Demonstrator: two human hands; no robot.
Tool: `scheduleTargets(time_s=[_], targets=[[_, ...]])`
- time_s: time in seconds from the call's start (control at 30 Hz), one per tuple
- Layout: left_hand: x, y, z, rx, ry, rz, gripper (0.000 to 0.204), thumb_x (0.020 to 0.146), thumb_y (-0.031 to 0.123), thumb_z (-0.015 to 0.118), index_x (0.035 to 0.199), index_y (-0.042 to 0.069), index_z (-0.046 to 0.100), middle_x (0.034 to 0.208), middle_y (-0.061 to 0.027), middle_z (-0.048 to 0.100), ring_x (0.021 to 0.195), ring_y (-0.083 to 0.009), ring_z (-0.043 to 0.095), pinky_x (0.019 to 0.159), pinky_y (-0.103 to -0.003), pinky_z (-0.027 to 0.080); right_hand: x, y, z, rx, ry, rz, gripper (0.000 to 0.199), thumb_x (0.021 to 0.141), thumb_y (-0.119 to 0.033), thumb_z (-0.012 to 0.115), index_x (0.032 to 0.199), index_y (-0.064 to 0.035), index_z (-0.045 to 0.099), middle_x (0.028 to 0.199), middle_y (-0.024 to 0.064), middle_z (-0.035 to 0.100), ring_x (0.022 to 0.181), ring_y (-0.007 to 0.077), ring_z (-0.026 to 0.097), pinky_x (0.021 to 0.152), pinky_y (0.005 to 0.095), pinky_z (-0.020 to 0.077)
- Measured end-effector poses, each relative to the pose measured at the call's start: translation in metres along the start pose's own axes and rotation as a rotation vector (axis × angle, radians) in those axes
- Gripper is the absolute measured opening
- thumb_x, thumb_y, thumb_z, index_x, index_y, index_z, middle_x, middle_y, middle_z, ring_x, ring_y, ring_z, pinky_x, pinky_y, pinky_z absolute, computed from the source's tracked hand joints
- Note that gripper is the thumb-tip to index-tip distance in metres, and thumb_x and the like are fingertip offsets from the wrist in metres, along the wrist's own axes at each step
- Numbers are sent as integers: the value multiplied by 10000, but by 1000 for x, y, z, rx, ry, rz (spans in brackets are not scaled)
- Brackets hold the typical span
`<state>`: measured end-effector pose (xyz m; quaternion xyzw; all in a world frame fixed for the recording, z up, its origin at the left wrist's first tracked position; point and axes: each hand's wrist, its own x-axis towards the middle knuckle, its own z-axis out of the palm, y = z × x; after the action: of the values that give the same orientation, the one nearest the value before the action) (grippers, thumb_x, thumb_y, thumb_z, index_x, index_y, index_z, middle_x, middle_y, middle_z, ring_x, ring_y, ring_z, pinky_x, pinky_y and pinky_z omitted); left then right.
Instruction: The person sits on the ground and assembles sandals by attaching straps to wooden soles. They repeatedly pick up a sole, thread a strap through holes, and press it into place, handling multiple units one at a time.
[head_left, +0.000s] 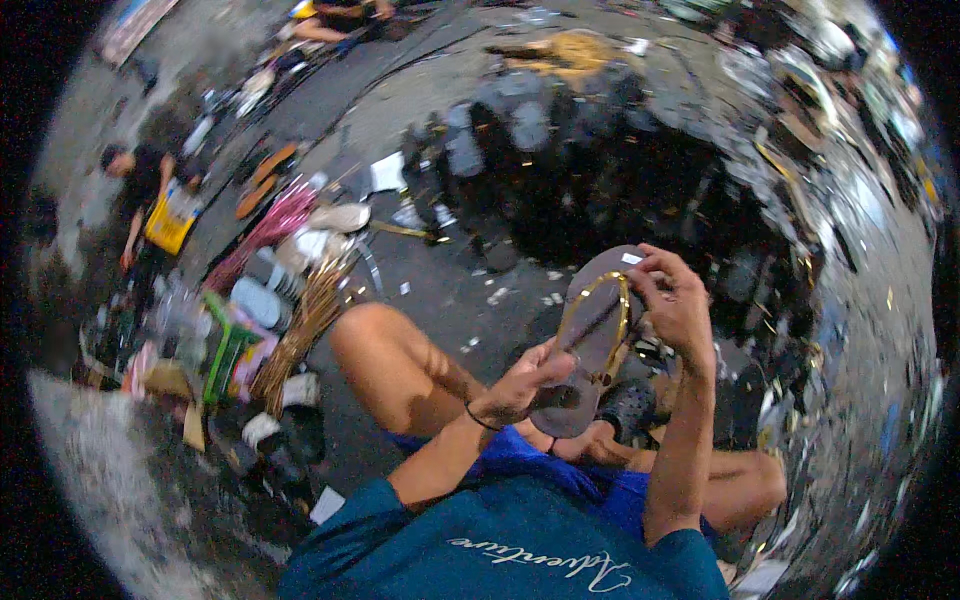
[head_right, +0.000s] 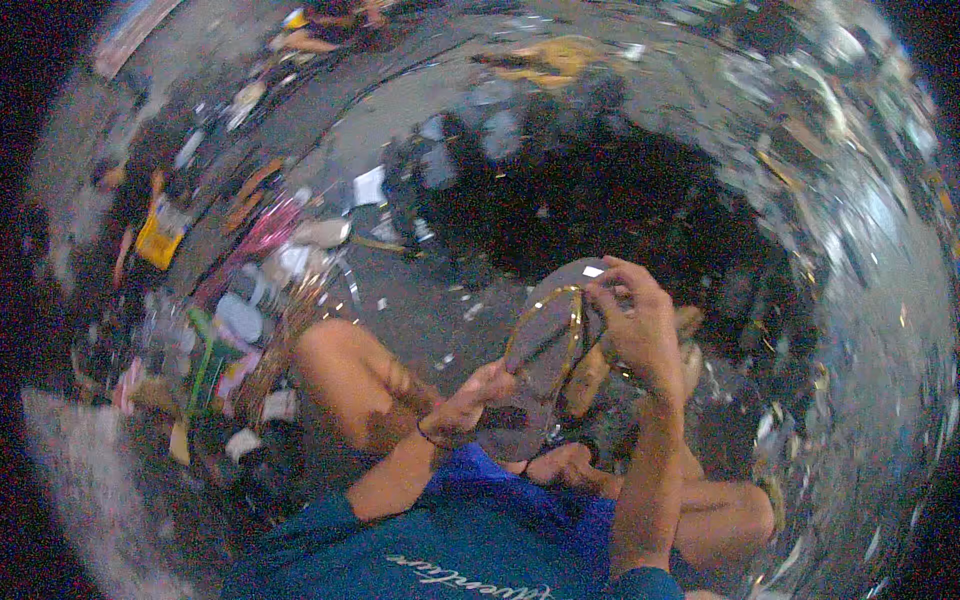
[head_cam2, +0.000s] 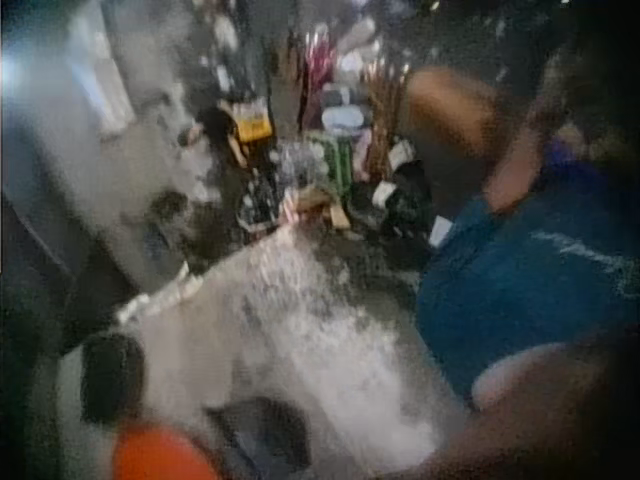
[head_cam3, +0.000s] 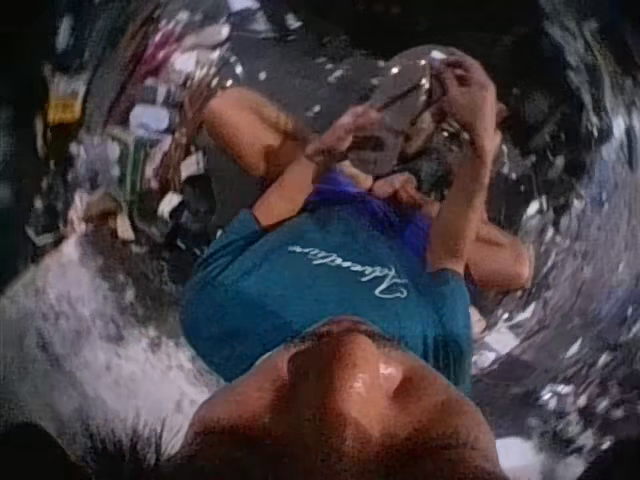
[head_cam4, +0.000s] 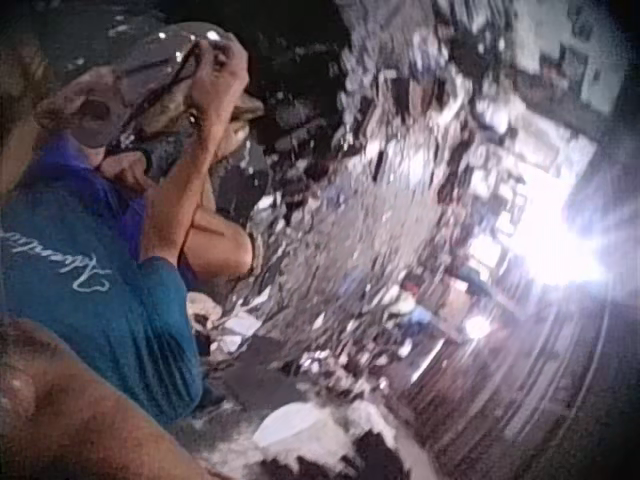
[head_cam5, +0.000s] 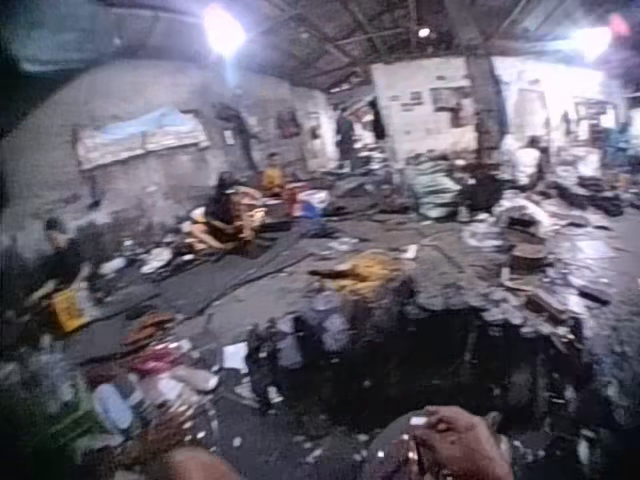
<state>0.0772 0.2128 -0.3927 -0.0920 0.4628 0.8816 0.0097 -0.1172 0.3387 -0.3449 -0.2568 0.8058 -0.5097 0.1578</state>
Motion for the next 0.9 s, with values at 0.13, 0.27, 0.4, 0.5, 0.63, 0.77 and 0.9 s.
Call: scheduleTargets(time_s=[0.13,0.27,0.4,0.5,0.63,0.77,0.9], targets=[[-45,80,-15,488,539,184,423,882,241,657,1257,75,552,1125,-52,638,969,-184,623,875,-369,489,13,-22,39,149,-134,-182,571,819,-145,736,1312,-66,460,1276,68,538,998,182,621,806,329,530],[-126,166,-96,347,1008,719,461,892,133,657,1302,62,458,1094,-80,636,907,-158,620,804,-295,515,48,31,27,-103,-189,-190,472,843,-200,719,1254,-66,530,1247,101,549,1012,220,617,835,335,518],[-208,124,-226,337,1240,675,590,894,140,656,1395,43,360,1143,-102,618,966,-178,609,846,-320,505,64,53,18,-240,-318,-54,428,865,-266,689,1215,-59,555,1169,130,580,991,238,613,834,362,510],[-217,40,-307,159,1438,502,633,846,230,719,1359,24,411,1177,-100,615,985,-221,613,875,-366,487,70,73,8,-342,-323,-101,440,854,-280,696,1205,-53,559,1158,143,582,968,243,616,828,369,506],[-197,-19,-322,703,1233,-221,729,789,329,756,1354,7,425,1247,-156,574,1166,-290,536,934,-428,443,71,90,-27,-542,-367,-245,447,838,-289,699,1165,-19,559,1141,196,575,1051,336,576,862,399,493],[-127,-6,-283,1164,1253,-79,659,802,299,734,1332,19,460,1255,-169,567,1185,-297,518,974,-410,415,60,113,-92,-873,-389,-183,444,841,-300,658,1140,10,552,1114,233,577,1084,410,553,853,469,496],[-30,57,-208,1320,784,172,591,816,270,713,1310,30,494,1262,-182,559,1205,-304,500,1014,-393,387,25,158,-150,-1098,-559,189,459,832,-311,662,1145,1,540,1083,227,589,1015,414,586,846,473,500]])
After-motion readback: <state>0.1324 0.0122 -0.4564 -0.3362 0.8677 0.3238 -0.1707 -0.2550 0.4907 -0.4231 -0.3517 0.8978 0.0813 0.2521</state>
